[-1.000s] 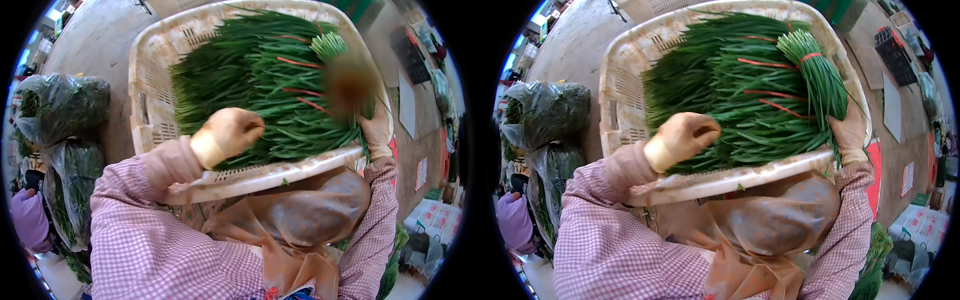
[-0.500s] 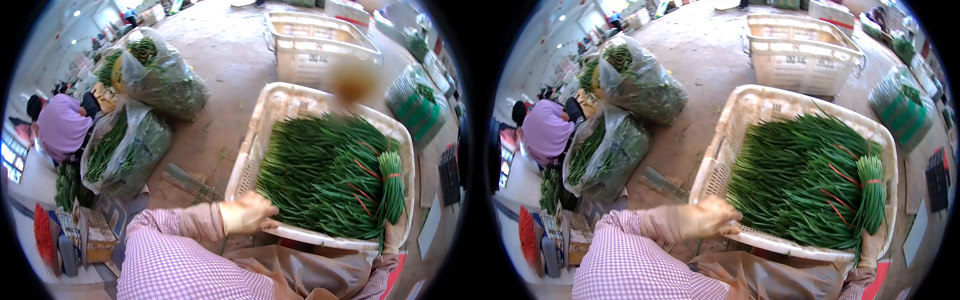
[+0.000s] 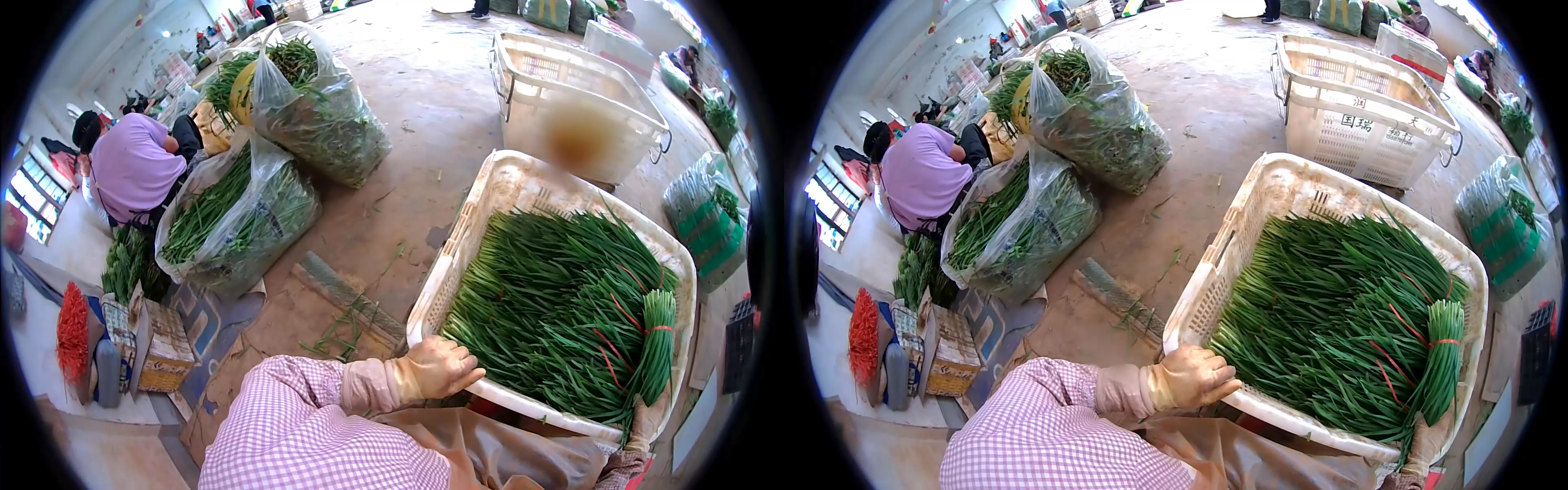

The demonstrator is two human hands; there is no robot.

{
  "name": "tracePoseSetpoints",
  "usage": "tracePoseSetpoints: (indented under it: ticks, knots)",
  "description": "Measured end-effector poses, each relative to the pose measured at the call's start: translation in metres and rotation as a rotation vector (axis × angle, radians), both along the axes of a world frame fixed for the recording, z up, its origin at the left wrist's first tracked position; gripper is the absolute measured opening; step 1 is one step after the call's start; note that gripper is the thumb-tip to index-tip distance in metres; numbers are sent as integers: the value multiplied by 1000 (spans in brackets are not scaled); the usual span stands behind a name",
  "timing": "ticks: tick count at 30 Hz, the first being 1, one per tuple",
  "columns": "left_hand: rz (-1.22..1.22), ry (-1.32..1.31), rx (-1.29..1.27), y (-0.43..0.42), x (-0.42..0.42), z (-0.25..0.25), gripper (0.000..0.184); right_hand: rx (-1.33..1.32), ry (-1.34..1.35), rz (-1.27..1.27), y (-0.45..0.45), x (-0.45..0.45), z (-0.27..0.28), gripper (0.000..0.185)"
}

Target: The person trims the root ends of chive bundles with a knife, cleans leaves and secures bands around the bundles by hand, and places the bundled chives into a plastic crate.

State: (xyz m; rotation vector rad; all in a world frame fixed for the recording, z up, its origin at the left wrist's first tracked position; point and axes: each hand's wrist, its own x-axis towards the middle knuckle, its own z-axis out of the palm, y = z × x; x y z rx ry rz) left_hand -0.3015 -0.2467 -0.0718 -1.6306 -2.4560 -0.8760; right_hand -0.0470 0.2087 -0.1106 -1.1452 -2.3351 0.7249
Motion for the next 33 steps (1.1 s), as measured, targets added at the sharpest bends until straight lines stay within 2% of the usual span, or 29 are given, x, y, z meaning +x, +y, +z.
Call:
tracePoseSetpoints:
  ticks: [1, 5, 7, 13, 16, 18, 21, 27, 29, 30, 31, 32, 33]
  knots:
    - [8, -8, -21, 0, 0, 0, 31, 2, 0, -2, 4, 3, -3, 82]
    - [5, -2, -19, 0, 0, 1, 31, 22, -19, -6, 7, 6, -7, 84]
    - [-16, -14, 46, 0, -1, 1, 22, 15, -15, -22, 3, 4, -4, 84]
    - [-1, 10, 25, 0, 0, -2, 23, 144, -54, -44, 2, 3, -6, 84]
    - [16, 6, -18, 0, 1, -1, 31, 129, -60, -38, -2, -3, 1, 85]
    - [22, 4, 0, 0, 2, -4, 31, -62, 33, 0, -6, -5, 6, 87]
    - [21, 7, 24, 0, 2, -6, 27, 28, -34, 9, 7, 2, -5, 86]
    - [21, 26, 44, 1, 2, -8, 24, -19, -35, -20, -7, -6, 11, 86]
    - [40, 48, -3, 0, 1, -3, 24, -26, 29, 77, -3, -10, 11, 80]
    - [24, 35, -58, -1, 1, 2, 24, -60, 29, 224, -13, -25, 32, 74]
    - [8, 38, -72, -3, 0, 2, 25, 68, -116, 34, -18, -20, 29, 79]
    - [-23, 23, -80, 0, 3, -3, 27, -27, -68, 83, -14, -12, 25, 78]
    - [-3, -1, -19, 2, 3, -4, 25, 21, -69, 44, -29, -19, 38, 77]
